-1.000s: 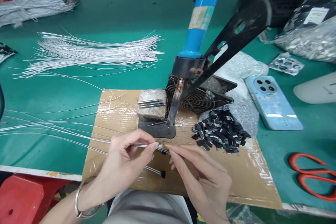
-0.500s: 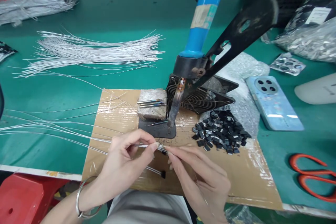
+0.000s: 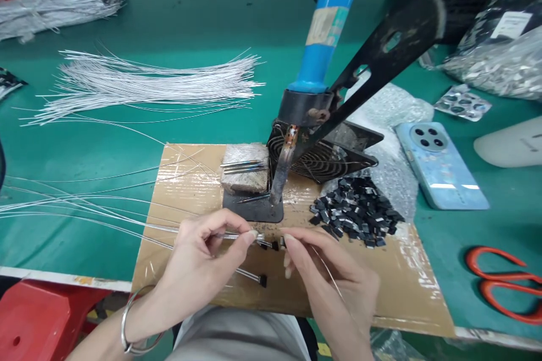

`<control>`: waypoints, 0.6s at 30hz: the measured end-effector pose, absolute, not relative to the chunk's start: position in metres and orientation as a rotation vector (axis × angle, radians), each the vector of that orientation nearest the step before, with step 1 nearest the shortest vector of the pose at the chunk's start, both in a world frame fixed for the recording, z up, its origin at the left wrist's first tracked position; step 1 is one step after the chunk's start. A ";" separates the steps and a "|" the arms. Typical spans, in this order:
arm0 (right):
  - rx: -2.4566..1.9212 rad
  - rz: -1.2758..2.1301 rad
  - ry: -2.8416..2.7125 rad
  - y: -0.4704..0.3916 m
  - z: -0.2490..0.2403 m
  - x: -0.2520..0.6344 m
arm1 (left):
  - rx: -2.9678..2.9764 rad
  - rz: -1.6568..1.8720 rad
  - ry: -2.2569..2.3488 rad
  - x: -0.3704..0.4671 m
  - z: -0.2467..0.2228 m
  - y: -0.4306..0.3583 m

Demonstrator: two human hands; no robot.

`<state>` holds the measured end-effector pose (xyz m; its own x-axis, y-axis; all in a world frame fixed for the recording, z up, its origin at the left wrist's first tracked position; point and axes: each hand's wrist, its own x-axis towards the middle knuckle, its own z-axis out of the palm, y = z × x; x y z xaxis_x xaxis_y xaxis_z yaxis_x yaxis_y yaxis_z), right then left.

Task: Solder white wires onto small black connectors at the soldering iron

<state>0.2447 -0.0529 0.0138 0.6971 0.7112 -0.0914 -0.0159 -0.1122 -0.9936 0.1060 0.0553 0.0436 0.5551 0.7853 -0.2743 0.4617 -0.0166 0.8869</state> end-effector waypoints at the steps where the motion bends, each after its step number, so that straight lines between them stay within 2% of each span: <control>1: -1.562 0.721 -0.543 -0.051 0.015 0.244 | 1.652 0.352 1.055 0.106 0.044 0.055; 7: -1.493 0.915 -0.422 -0.045 0.019 0.240 | 1.457 0.313 0.947 0.113 0.051 0.055; 18: -1.475 0.915 -0.398 -0.044 0.021 0.238 | 1.487 0.367 0.977 0.120 0.051 0.054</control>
